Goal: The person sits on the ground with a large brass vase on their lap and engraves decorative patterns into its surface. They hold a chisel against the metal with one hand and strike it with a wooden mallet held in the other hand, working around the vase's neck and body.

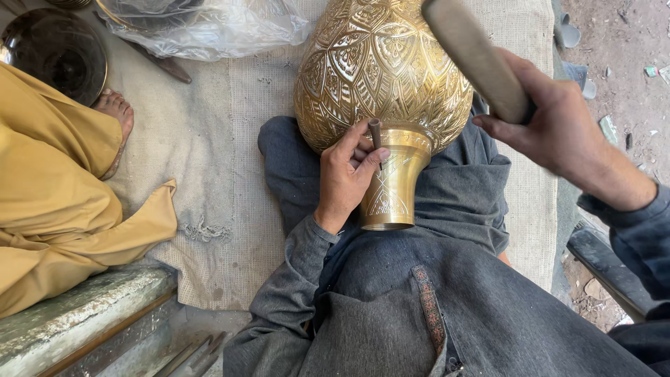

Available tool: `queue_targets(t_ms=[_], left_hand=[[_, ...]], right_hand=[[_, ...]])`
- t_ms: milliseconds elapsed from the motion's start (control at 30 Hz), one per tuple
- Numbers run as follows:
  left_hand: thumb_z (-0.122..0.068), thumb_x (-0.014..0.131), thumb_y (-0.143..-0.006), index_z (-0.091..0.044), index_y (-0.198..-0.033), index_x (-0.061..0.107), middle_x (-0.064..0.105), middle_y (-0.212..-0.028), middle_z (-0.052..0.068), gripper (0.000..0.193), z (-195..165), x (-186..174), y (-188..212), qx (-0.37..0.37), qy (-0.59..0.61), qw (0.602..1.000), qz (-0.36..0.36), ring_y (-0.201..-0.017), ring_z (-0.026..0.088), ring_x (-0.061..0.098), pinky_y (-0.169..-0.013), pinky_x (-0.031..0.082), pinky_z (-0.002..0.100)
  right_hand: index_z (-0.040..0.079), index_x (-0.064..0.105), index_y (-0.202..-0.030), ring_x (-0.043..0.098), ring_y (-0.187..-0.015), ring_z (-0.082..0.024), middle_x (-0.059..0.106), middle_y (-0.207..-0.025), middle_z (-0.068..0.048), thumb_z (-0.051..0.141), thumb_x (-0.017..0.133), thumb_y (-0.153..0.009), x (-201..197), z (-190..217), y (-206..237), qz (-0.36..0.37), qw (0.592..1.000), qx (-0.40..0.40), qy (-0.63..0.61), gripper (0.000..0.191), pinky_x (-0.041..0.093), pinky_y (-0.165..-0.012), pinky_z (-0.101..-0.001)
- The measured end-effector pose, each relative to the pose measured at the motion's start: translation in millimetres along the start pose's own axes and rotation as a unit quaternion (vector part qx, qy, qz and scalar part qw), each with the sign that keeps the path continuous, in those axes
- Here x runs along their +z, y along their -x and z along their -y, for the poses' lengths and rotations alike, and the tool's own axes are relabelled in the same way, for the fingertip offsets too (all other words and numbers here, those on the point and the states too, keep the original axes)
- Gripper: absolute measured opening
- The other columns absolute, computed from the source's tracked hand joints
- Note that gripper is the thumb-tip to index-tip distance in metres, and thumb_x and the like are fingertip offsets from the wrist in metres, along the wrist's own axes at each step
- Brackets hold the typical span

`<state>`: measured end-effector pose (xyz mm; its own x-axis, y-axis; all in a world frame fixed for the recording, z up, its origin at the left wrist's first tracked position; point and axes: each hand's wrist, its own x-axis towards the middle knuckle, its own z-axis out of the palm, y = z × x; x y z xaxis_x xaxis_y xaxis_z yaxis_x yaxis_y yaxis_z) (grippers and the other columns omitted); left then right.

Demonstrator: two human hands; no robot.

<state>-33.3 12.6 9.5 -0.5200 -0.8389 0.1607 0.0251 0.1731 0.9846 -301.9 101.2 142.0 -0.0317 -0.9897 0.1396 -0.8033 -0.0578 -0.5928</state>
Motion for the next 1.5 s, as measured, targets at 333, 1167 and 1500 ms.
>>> queue_targets(t_ms=[333, 1167, 1500], left_hand=[[-0.007, 0.083, -0.087, -0.001, -0.133, 0.065, 0.076, -0.082, 0.008, 0.050, -1, 1, -10, -0.003, -0.040, 0.999, 0.031, -0.070, 0.012, 0.075, -0.063, 0.062, 0.026], [-0.007, 0.082, -0.087, -0.001, -0.133, 0.065, 0.075, -0.085, 0.009, 0.049, -7, -6, -13, 0.011, -0.038, 0.995, 0.096, -0.070, 0.012, 0.072, -0.064, 0.062, 0.027], [-0.008, 0.080, -0.090, 0.002, -0.134, 0.062, 0.075, -0.079, 0.007, 0.049, -11, 3, 7, -0.039, -0.029, 0.998, -0.030, -0.066, 0.011, 0.073, -0.061, 0.059, 0.024]], right_hand=[[0.025, 0.053, -0.153, 0.075, -0.082, -0.021, 0.077, -0.109, -0.008, 0.028, 0.080, -0.083, -3, -3, -19, 0.146, 0.976, 0.017, 0.158, 0.075, 0.063, -0.078, -0.0370], [0.023, 0.055, -0.148, 0.071, -0.073, -0.022, 0.076, -0.105, -0.008, 0.030, 0.078, -0.082, 6, -22, 15, 0.109, 0.987, -0.009, 0.117, 0.071, 0.061, -0.069, -0.0366], [0.034, 0.056, -0.148, 0.066, -0.052, -0.015, 0.078, -0.102, -0.003, 0.041, 0.076, -0.087, -12, 2, -42, 0.206, 0.911, -0.008, 0.358, 0.064, 0.058, -0.051, -0.0322]])
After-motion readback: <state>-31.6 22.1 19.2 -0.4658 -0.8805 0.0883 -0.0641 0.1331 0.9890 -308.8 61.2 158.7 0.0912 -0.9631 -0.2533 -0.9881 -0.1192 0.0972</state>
